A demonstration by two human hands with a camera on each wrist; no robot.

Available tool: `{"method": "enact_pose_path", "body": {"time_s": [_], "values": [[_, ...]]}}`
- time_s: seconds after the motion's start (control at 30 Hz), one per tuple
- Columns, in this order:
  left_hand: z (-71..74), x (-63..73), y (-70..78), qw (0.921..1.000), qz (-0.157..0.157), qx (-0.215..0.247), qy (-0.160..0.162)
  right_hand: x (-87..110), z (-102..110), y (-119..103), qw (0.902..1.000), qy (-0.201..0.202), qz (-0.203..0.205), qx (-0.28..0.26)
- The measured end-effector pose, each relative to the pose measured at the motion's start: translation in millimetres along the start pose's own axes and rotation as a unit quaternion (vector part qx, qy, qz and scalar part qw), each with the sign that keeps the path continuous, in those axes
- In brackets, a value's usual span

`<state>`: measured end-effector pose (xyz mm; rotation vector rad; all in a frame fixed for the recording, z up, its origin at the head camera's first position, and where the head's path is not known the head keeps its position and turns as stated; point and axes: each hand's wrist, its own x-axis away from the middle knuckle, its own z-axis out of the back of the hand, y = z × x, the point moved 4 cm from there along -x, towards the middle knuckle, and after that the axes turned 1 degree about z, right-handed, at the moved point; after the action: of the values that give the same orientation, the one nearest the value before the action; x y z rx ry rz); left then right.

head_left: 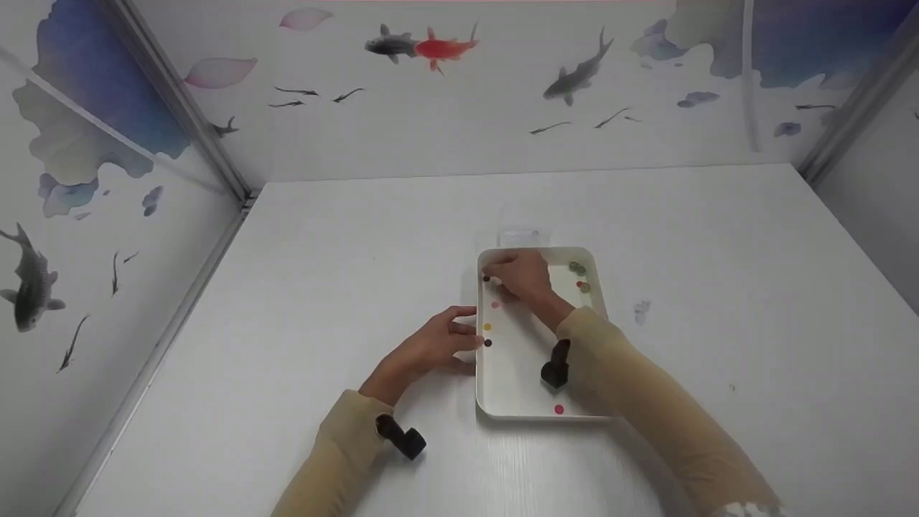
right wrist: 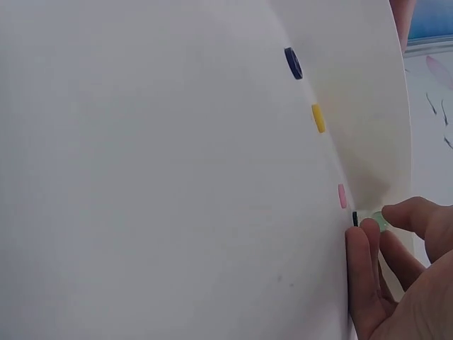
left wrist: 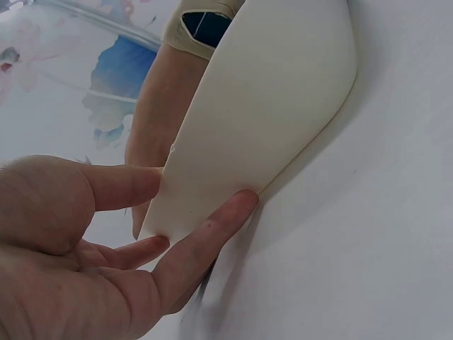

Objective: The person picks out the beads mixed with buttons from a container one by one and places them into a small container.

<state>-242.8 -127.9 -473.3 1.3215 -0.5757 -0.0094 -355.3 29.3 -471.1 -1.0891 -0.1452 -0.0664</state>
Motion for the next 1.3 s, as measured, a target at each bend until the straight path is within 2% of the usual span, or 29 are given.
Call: {"method": "enact_pose_path", "body": {"time_s": [0.53, 0.83, 1.1, 1.3], "values": [[1.9, 0.7, 1.4, 0.9998, 0.012, -0.013, 0.003, 4.7, 8, -15, 0.9993, -0.022, -0.022, -0.02], [2.5, -0.7, 1.6, 1.0, 0.01, -0.002, 0.001, 10.0, 12, -26, 0.999, -0.025, -0.005, -0.037], [-0.1, -0.3, 0.2, 0.9999, 0.015, -0.007, 0.003, 10.8, 18, -30, 0.9998, -0.017, -0.005, 0.0], [-0.8, -1.2, -0.6, 0.9999, 0.015, -0.007, 0.004, 11.0, 32, -37, 0.9998, 0.0, 0.018, 0.005]]}}
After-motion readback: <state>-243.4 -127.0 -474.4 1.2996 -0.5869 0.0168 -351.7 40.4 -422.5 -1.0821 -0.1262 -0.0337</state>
